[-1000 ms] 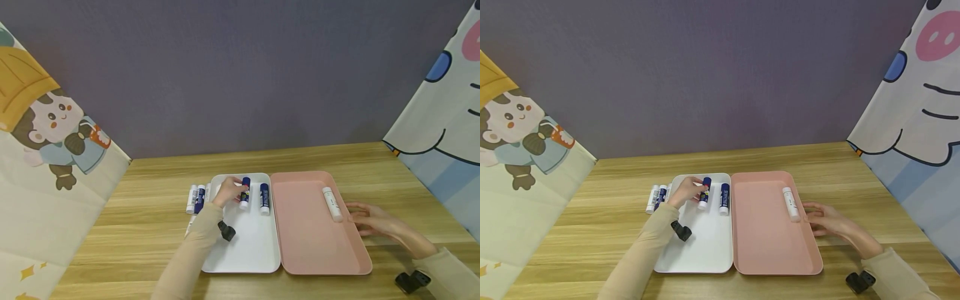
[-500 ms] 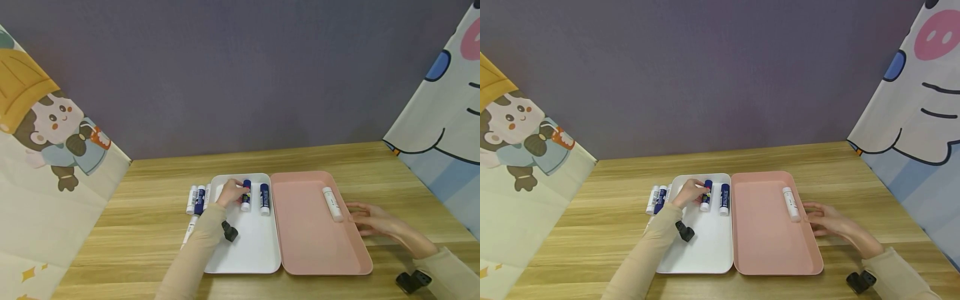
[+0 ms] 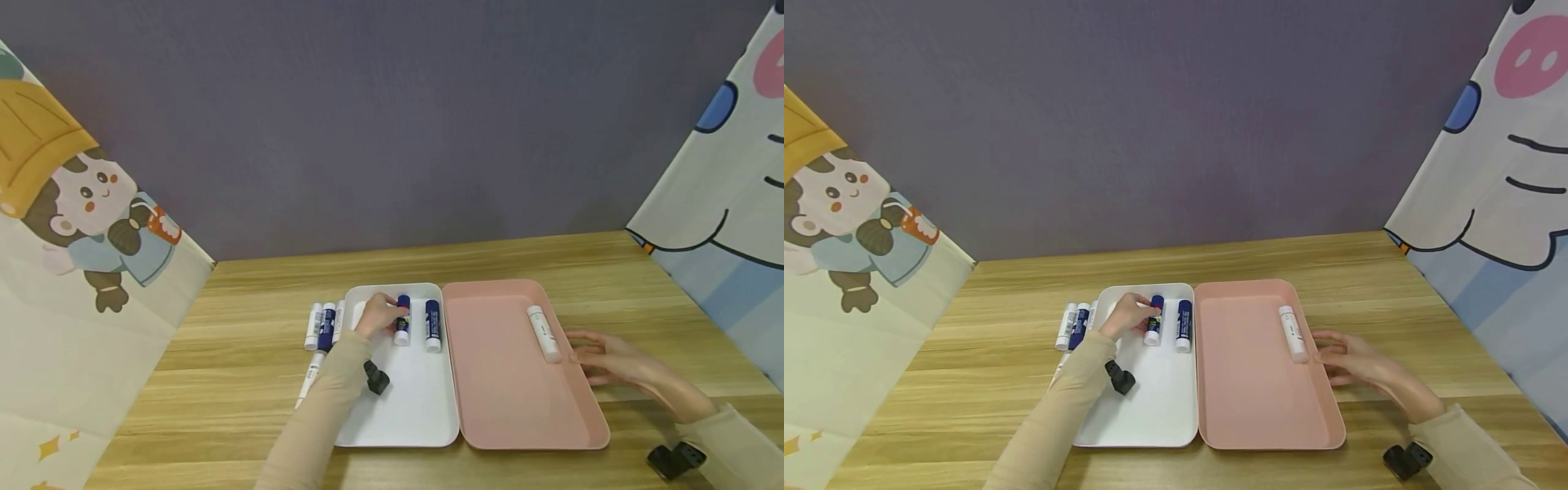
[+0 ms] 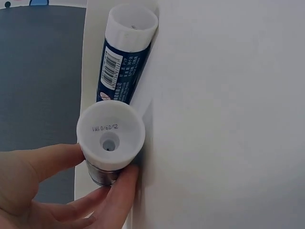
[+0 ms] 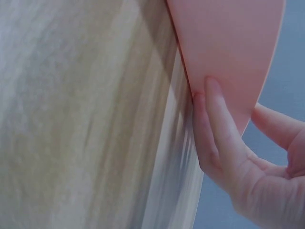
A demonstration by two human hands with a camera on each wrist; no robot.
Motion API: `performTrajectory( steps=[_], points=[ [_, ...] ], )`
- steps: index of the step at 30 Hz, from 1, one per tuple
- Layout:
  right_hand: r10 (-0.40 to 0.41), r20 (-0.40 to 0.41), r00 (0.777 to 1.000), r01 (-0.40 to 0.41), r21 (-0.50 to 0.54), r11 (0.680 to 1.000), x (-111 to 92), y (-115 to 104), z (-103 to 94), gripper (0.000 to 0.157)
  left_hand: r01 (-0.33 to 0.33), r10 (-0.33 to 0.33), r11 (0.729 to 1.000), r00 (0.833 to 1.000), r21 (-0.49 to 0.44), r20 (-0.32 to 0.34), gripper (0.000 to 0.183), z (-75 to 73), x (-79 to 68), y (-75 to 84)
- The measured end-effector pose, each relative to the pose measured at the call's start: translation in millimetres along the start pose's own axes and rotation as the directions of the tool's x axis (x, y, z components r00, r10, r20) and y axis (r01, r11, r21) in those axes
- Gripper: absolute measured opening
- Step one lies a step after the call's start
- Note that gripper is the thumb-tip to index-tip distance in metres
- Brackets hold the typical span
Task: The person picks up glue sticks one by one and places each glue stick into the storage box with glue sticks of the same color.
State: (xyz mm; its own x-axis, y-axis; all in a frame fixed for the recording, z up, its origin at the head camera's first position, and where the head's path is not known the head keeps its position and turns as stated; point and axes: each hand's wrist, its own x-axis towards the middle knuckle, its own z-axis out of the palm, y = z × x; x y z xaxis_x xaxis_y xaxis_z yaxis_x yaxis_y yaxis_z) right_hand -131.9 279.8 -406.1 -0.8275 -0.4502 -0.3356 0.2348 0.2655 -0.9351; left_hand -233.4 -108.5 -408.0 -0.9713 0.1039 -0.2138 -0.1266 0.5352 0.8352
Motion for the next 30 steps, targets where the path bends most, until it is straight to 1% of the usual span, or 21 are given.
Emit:
performTrajectory(
  steps=[6,10,17,23,30],
  points=[
    [0.019,-0.009,1.0,-0.019,0.002,1.0,2.6,-1.7,-3.0,0.067,0.034,-0.032,0.997,0.999,-0.069,0.025,0.033,1.2,2.4,0.4],
    [0.033,-0.003,0.999,-0.033,0.016,0.999,4.8,-2.5,-5.5,0.068,0.042,-0.04,0.996,0.999,-0.083,0.023,0.033,-0.7,2.5,3.3],
    [0.033,0.007,0.999,-0.033,0.01,0.999,8.1,-3.7,-11.1,0.068,0.035,-0.034,0.999,0.999,-0.025,0.028,0.034,-10.9,-1.1,14.5],
    [0.026,0.004,1.0,-0.026,0.0,1.0,10.4,-4.8,-15.2,0.068,0.003,-0.004,0.999,1.0,0.051,0.015,0.035,-23.0,-5.7,25.8],
    [0.039,0.0,0.999,-0.039,0.002,0.999,12.7,-6.3,-19.9,0.068,-0.015,0.013,0.998,1.0,0.067,0.028,0.037,-38.6,-11.8,37.1]
  ],
)
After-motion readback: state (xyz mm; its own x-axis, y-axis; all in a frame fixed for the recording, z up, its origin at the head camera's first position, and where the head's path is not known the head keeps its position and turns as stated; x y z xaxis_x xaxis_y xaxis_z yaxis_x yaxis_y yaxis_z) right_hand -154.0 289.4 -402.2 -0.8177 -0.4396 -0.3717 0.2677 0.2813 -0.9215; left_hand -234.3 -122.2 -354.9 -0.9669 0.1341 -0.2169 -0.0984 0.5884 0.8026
